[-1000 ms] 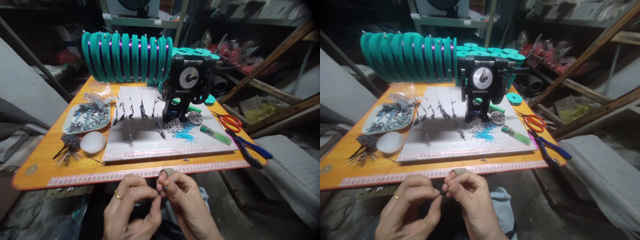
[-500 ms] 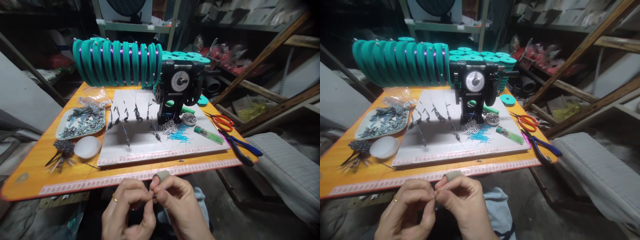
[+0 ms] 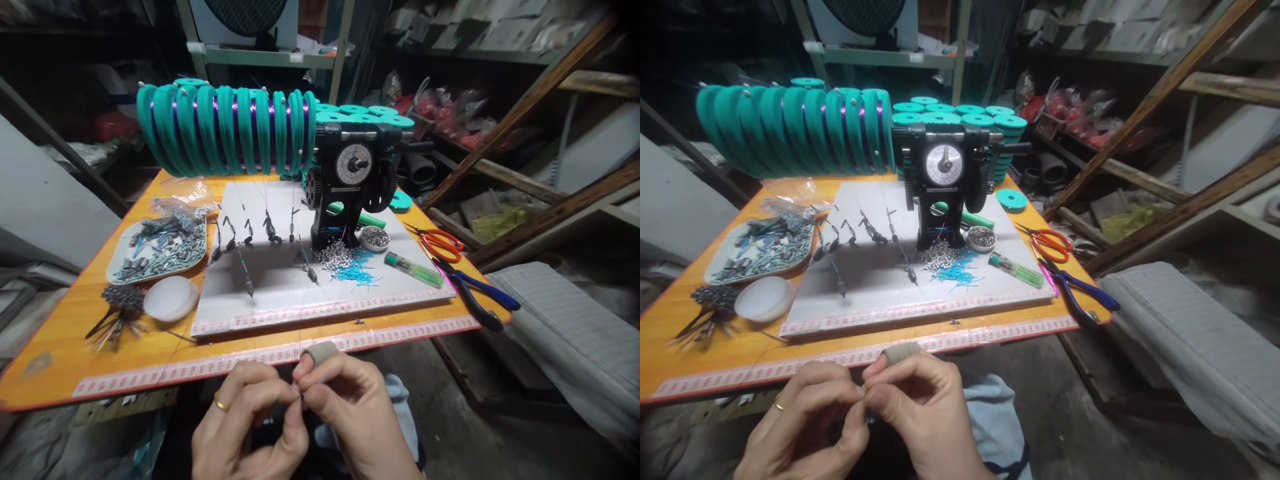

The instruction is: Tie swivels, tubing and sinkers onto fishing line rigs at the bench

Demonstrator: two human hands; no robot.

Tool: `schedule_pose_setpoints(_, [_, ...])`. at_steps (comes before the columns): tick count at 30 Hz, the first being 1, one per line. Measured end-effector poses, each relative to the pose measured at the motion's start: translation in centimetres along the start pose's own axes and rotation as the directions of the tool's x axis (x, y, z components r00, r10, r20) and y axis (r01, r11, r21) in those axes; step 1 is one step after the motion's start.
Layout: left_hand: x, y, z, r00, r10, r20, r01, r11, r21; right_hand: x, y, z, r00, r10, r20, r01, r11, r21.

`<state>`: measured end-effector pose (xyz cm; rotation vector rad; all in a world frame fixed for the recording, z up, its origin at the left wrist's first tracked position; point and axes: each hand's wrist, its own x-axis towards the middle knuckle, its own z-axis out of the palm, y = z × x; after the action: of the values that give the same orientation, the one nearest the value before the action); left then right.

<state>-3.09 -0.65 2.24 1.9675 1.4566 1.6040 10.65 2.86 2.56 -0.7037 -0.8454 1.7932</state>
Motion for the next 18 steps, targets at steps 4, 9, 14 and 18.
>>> schedule_pose_setpoints(4, [0.02, 0.23, -0.04, 0.999, -0.005, 0.036, 0.004, 1.0, 0.024, 0.06, -0.05, 0.22, 0.999, 0.031, -0.01, -0.031, 0.998, 0.062])
schedule_pose_setpoints(9, [0.31, 0.33, 0.07, 0.999, -0.007, 0.037, 0.006, 1.0, 0.023, 0.02, 0.14, 0.24, 0.999, 0.047, -0.026, -0.045, 0.995, 0.085])
schedule_pose_setpoints(14, [0.6, 0.16, -0.11, 1.0, 0.002, 0.029, -0.003, 1.0, 0.028, -0.07, -0.21, -0.2, 0.999, 0.039, 0.017, -0.038, 0.999, -0.027])
schedule_pose_setpoints(18, [0.52, 0.15, -0.22, 1.0, -0.014, 0.025, 0.013, 1.0, 0.022, 0.08, -0.8, -0.49, 1.0, -0.014, 0.016, 0.015, 0.997, -0.082])
